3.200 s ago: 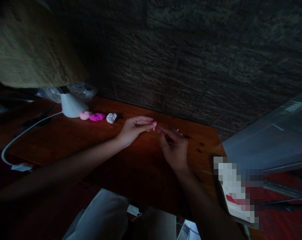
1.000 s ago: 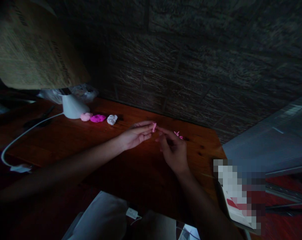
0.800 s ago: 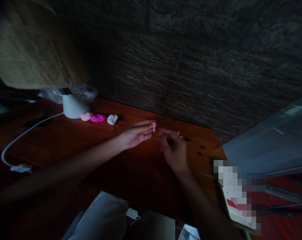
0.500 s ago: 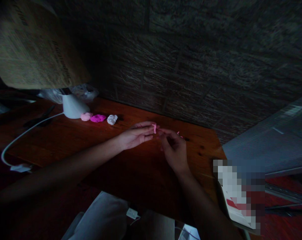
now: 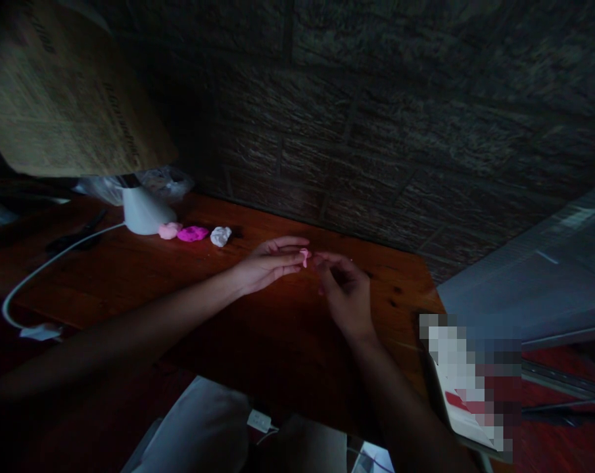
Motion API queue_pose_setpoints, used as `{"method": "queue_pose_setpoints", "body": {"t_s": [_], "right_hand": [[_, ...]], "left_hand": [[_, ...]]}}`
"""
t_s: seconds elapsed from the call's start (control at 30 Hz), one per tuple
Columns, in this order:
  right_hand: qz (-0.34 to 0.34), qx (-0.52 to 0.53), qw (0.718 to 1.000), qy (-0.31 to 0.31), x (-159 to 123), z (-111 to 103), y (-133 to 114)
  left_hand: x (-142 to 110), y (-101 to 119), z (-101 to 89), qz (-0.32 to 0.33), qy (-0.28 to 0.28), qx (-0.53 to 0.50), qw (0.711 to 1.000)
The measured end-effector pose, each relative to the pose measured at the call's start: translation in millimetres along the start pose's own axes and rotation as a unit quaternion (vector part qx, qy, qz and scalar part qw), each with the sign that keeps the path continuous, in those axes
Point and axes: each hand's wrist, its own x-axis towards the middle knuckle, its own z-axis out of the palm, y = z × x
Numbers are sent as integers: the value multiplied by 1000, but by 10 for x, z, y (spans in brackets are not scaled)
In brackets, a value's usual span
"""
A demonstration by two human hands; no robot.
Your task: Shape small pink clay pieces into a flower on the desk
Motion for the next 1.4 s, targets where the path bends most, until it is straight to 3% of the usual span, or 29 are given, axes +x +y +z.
{"method": "queue_pose_setpoints", "body": {"t_s": [0.3, 0.5, 0.67, 0.87, 1.4], "right_hand": [[31, -8, 998, -59, 11, -18, 66], [0, -26, 997, -75, -9, -9, 120], [-45, -58, 995, -66, -19, -24, 127], [-77, -117, 989, -38, -30, -48, 103], [-99, -143, 985, -10, -33, -35, 142]], "left_hand": [[-2, 58, 12, 93, 27, 120, 988], [-38, 61, 35, 120, 10, 200, 972], [-39, 50, 23, 137, -18, 215, 967], [-32, 25, 4, 169, -5, 238, 956], [-37, 5, 7, 191, 9, 283, 940]]}}
